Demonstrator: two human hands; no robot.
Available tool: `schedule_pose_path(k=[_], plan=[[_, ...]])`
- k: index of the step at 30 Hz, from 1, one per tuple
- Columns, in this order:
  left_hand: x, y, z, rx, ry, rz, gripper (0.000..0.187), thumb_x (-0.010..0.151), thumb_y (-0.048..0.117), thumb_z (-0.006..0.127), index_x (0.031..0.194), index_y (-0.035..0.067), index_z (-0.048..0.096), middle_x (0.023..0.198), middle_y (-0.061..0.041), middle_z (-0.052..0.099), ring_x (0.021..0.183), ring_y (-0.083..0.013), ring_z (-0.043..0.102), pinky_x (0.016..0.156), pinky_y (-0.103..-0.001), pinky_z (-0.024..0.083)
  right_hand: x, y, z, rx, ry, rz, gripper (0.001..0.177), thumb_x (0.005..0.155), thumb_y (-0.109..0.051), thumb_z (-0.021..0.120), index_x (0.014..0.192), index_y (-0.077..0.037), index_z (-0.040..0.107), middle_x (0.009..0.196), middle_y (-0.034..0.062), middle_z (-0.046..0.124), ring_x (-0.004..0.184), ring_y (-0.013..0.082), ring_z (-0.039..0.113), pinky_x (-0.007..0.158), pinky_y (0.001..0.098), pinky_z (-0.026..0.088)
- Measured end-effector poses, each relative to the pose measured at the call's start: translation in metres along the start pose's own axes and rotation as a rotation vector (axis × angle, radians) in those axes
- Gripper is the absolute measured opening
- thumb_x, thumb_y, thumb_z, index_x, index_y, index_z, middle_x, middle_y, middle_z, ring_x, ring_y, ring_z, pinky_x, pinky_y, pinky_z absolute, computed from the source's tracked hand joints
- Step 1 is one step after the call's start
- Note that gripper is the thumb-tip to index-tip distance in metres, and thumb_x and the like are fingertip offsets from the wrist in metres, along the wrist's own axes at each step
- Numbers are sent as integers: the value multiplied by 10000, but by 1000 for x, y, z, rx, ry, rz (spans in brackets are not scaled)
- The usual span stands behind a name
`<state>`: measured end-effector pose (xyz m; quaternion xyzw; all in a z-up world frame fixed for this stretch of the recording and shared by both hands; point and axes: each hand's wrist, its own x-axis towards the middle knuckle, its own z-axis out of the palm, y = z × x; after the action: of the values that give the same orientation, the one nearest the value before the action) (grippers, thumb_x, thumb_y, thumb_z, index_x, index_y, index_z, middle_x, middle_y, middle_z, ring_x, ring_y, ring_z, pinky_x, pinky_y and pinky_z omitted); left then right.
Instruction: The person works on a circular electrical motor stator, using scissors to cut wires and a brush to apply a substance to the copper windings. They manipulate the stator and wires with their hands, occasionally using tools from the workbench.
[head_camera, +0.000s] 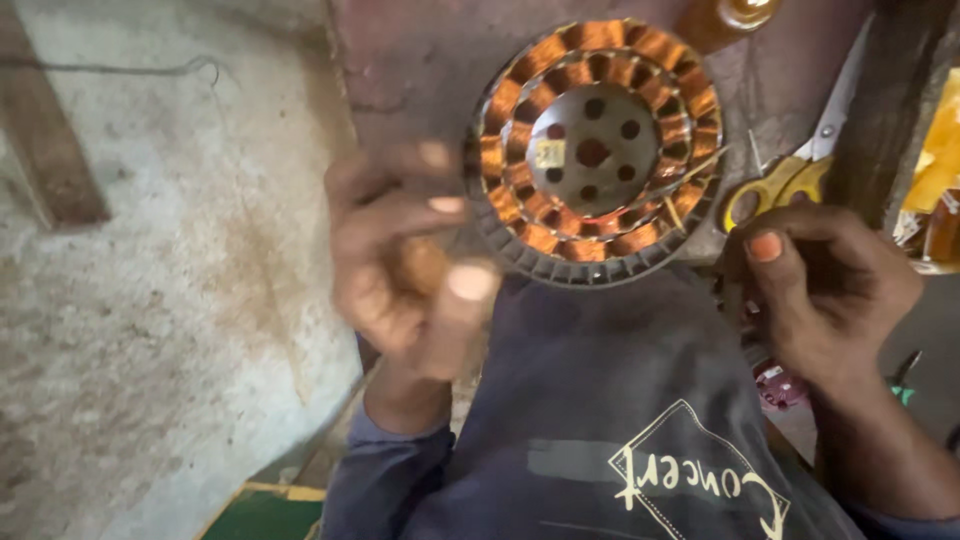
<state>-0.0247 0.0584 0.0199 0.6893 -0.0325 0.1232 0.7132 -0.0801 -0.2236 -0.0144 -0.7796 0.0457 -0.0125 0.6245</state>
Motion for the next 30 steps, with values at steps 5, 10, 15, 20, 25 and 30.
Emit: schedule_pose_path(k=[5, 10, 15, 20, 25, 30], plan=[[-17, -22, -11, 361, -84, 363, 227, 920, 137, 757, 1111, 61, 662, 1002, -76, 660, 924, -200, 640, 821, -359, 548, -16, 29, -2, -211, -25, -14, 137, 1115, -77, 693, 1061, 49, 685, 847, 95, 703, 636, 88, 645, 548, 219, 498], [-36, -20, 2, 658, -255, 487, 440, 912, 187, 840, 1264, 33, 625, 1043, -69, 637, 954, -220, 580, 853, -389, 492, -32, 53, 7, -319, -68, 57, 92, 1081, -24, 713, 1078, 64, 688, 907, 98, 724, 772, 83, 675, 674, 208, 531], [-45, -32, 11, 745, -246, 531, 457, 916, 248, 896, 1310, 150, 685, 1025, -13, 596, 980, -200, 549, 877, -428, 458, -43, 75, 18, -261, -41, 193, 87, 1066, -35, 714, 1096, 43, 692, 895, 77, 724, 770, 89, 673, 719, 228, 529], [-49, -31, 5, 612, -287, 556, 313, 851, 117, 887, 1118, 126, 723, 1049, -46, 623, 1004, -255, 598, 902, -452, 519, -53, 83, 20, -268, 1, 241, 132, 1056, -65, 747, 1089, 49, 689, 890, 73, 710, 764, 84, 636, 686, 226, 505], [-48, -31, 4, 691, -257, 548, 300, 891, 36, 859, 1174, 101, 786, 1108, -49, 626, 1029, -253, 623, 887, -404, 532, -58, 85, 24, -218, 6, 310, 144, 1029, -83, 751, 1076, 42, 696, 861, 64, 716, 742, 70, 635, 658, 217, 490], [-49, -34, 2, 618, -291, 583, 264, 875, 152, 893, 1077, 99, 732, 1112, -62, 620, 1060, -276, 606, 925, -444, 533, -58, 80, 27, -197, -25, 306, 133, 1029, -89, 738, 1065, 34, 703, 903, 44, 722, 766, 57, 640, 678, 205, 504]])
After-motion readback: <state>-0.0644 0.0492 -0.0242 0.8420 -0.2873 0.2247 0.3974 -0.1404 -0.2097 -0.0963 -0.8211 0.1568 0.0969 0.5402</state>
